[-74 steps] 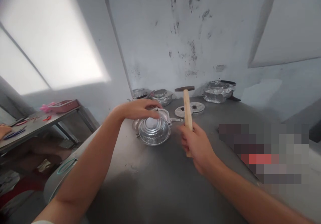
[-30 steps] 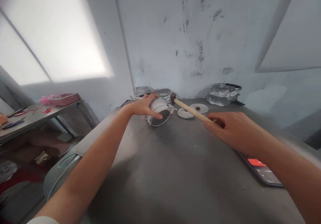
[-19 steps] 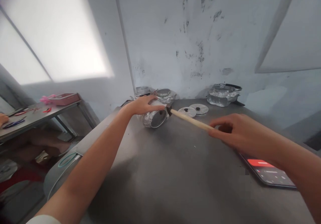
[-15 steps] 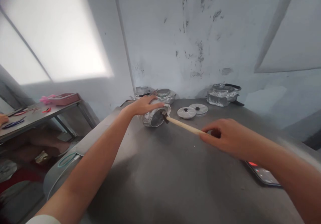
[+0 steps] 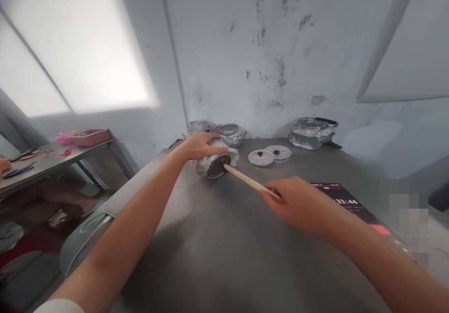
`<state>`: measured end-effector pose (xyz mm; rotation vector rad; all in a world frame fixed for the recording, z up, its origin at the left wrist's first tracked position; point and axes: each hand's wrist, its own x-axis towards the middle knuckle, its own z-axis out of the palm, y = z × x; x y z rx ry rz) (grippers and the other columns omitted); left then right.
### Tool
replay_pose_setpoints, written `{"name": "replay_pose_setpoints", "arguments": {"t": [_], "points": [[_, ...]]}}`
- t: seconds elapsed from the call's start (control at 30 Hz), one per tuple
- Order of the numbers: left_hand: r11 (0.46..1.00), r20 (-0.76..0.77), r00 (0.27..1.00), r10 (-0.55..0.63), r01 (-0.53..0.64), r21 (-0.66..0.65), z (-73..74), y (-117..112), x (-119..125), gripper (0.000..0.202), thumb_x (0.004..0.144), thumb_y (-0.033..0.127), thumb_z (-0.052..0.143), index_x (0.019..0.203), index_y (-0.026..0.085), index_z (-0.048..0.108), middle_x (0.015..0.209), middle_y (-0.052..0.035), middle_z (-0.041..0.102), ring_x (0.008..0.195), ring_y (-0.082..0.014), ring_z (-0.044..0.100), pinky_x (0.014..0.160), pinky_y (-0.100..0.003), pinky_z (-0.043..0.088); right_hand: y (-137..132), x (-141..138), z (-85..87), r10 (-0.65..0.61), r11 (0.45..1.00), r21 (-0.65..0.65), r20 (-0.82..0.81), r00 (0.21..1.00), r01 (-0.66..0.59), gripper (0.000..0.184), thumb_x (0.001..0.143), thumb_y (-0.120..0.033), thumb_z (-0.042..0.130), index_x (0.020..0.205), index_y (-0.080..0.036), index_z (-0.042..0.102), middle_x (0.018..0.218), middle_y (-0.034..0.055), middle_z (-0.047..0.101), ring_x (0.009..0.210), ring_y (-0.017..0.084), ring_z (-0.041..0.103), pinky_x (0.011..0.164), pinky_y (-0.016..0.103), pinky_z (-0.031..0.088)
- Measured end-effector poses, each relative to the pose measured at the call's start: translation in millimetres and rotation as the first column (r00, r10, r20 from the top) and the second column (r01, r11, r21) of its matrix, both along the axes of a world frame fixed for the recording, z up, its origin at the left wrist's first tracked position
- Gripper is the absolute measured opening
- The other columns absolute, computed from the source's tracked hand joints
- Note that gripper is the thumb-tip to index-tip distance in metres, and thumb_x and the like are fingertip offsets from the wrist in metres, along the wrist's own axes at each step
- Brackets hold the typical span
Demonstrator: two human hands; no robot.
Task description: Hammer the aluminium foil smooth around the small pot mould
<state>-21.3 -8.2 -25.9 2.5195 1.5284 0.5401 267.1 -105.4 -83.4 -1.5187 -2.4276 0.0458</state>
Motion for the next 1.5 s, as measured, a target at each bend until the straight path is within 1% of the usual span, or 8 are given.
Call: {"name": "replay_pose_setpoints", "arguments": {"t": [0.1, 0.33, 0.57, 0.87, 0.97, 1.1, 1.33, 1.5], "points": [[1.000, 0.010, 1.000, 0.003, -0.002, -0.020, 1.1, -1, 0, 0.087, 0.076, 0.086, 0.049, 0.139, 0.027, 0.055, 0.137, -0.0077, 0.059, 0.114, -0.0355, 0.060, 0.081, -0.037, 0.050, 0, -4, -0.8, 0.039, 0.995, -0.091, 0.060, 0.997, -0.033, 0.039, 0.098, -0.042, 0.039, 0.068, -0.023, 0.057, 0.057, -0.0006, 0.060, 0.051, 0.015, 0.053, 0.052, 0.030, 0.027], [0.995, -0.029, 0.995, -0.093, 0.092, -0.041, 2.6, -6, 8, 0.084, 0.076, 0.087, 0.048, 0.137, 0.030, 0.055, 0.137, -0.0060, 0.058, 0.116, -0.0338, 0.057, 0.090, -0.037, 0.048, 0, -17, -15.0, 0.011, 1.000, -0.027, 0.142, 0.990, -0.008, 0.039, 0.101, -0.042, 0.031, 0.080, -0.022, 0.058, 0.067, 0.0035, 0.066, 0.059, 0.020, 0.059, 0.057, 0.031, 0.026], [0.992, -0.076, 0.993, -0.091, 0.084, -0.092, 5.3, -11, 15, 0.089, 0.071, 0.090, 0.049, 0.137, 0.031, 0.054, 0.129, -0.0068, 0.062, 0.108, -0.0350, 0.061, 0.079, -0.037, 0.050, -7, -30, -21.8, -0.076, 0.997, -0.015, 0.178, 0.981, 0.080, 0.039, 0.102, -0.041, 0.029, 0.093, -0.021, 0.061, 0.073, 0.0073, 0.070, 0.064, 0.024, 0.065, 0.056, 0.031, 0.025], [0.994, -0.141, 0.987, -0.074, 0.061, -0.093, 6.8, -16, 21, 0.093, 0.057, 0.090, 0.060, 0.131, 0.033, 0.052, 0.124, -0.0066, 0.062, 0.106, -0.0374, 0.060, 0.080, -0.042, 0.048, -10, -38, -22.5, -0.112, 0.992, -0.027, 0.234, 0.966, 0.122, 0.034, 0.102, -0.038, 0.033, 0.097, -0.021, 0.062, 0.073, 0.0077, 0.070, 0.064, 0.026, 0.066, 0.055, 0.031, 0.025], [0.992, -0.127, 0.988, -0.086, 0.074, -0.098, 7.0, -14, 22, 0.094, 0.056, 0.092, 0.059, 0.128, 0.032, 0.053, 0.130, -0.0068, 0.059, 0.107, -0.0371, 0.059, 0.079, -0.041, 0.048, -12, -42, -21.5, -0.118, 0.992, -0.023, 0.238, 0.964, 0.127, 0.034, 0.102, -0.038, 0.031, 0.100, -0.021, 0.061, 0.074, 0.0069, 0.071, 0.065, 0.026, 0.067, 0.054, 0.031, 0.024], [0.985, -0.082, 0.991, -0.102, 0.089, -0.145, 8.5, -12, 18, 0.093, 0.054, 0.090, 0.063, 0.124, 0.031, 0.051, 0.124, -0.0070, 0.062, 0.101, -0.0353, 0.062, 0.073, -0.039, 0.049, -15, -46, -22.4, -0.130, 0.991, 0.002, 0.247, 0.960, 0.134, 0.035, 0.103, -0.039, 0.029, 0.096, -0.021, 0.058, 0.074, 0.0056, 0.071, 0.065, 0.026, 0.067, 0.053, 0.032, 0.023], [0.999, -0.108, 0.994, 0.009, -0.015, -0.052, 8.0, -18, 19, 0.085, 0.061, 0.086, 0.062, 0.119, 0.025, 0.052, 0.108, -0.0103, 0.066, 0.090, -0.0358, 0.064, 0.069, -0.041, 0.048, -15, -50, -27.0, -0.123, 0.992, 0.001, 0.334, 0.935, 0.130, 0.033, 0.103, -0.038, 0.031, 0.100, -0.020, 0.058, 0.077, 0.0084, 0.073, 0.067, 0.028, 0.071, 0.050, 0.032, 0.028], [0.998, -0.191, 0.980, 0.060, -0.059, 0.011, 5.6, -16, 18, 0.066, 0.077, 0.072, 0.052, 0.127, 0.029, 0.056, 0.127, -0.0111, 0.058, 0.102, -0.0374, 0.061, 0.078, -0.043, 0.047, -13, -53, -31.8, -0.125, 0.992, 0.047, 0.358, 0.925, 0.116, 0.028, 0.103, -0.033, 0.034, 0.110, -0.021, 0.057, 0.093, 0.0095, 0.071, 0.072, 0.030, 0.073, 0.050, 0.032, 0.037]]}}
